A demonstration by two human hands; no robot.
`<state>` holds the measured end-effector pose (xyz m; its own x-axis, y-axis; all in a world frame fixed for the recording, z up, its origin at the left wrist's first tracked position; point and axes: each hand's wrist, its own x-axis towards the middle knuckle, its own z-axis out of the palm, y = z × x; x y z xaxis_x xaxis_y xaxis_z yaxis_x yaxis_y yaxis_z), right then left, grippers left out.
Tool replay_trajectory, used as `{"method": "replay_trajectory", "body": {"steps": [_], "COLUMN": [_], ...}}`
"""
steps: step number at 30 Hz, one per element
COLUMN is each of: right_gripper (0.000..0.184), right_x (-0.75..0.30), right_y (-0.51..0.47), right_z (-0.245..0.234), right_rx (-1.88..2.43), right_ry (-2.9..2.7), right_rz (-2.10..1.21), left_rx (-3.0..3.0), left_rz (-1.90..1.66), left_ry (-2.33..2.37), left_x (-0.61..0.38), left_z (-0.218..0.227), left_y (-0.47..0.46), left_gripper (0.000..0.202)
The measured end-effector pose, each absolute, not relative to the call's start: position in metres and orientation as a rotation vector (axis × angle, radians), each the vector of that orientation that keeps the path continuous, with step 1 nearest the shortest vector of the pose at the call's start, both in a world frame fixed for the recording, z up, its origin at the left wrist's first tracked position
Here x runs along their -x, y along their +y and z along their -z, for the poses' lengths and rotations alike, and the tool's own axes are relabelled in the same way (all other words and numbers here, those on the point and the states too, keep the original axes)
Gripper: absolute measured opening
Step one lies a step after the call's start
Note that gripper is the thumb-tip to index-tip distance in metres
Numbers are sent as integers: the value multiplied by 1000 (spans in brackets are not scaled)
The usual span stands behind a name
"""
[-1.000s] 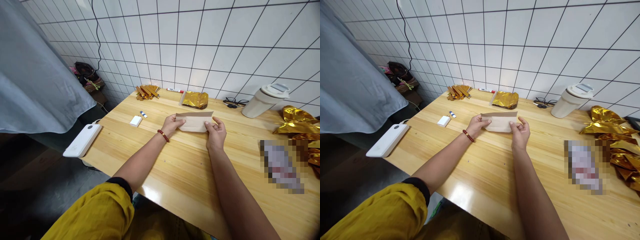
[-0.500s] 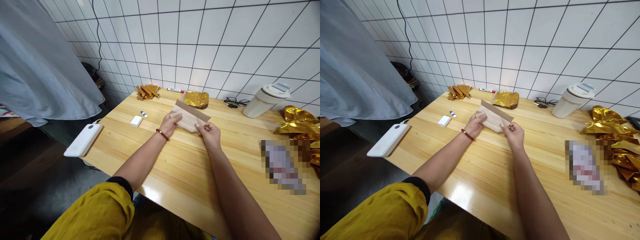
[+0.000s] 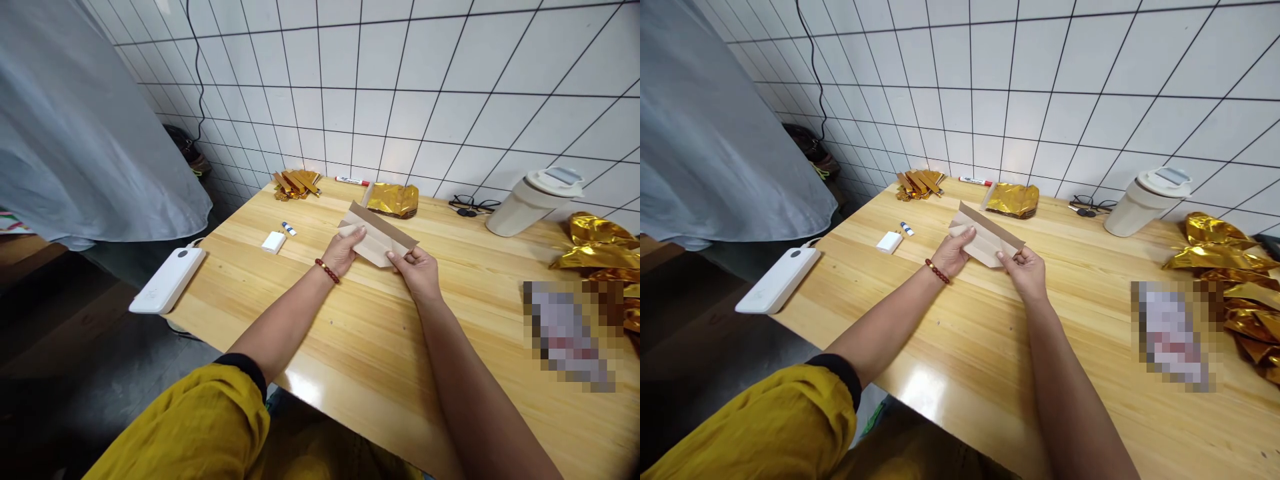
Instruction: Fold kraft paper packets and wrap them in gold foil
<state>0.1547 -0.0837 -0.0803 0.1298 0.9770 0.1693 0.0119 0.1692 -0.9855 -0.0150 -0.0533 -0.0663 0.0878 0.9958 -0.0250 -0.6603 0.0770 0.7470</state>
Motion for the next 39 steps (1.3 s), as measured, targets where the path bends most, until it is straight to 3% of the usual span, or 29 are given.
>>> {"method": "replay_trajectory", "body": {"steps": [8,15,21,33,39], "right_gripper": [42,42,48,33,29], "right_x": [-155,-153,-160,-151,-150], "right_y": [-83,-84,-76,-84,-86], "right_z": [77,80,88,82,79], "right_rx": [1141,1069,1046,1203,1252], "right_ry": [-1101,-1238,-1014,-1341,-1336], "right_rz": [-955,-1045,-946,-964,-969], "left_rx": [-872,-654,-659,-729,-559], "left_rz": [-1060,-1330,-1281,-1150,-1294], "left_ry": [563,655,648,636,642], "left_x": [12,9,9,9,18], "left_z": [66,68,65,63,56], "left_y": [-66,-58,-59,-58,-53], "left_gripper": [43,45,50,29,39]}}
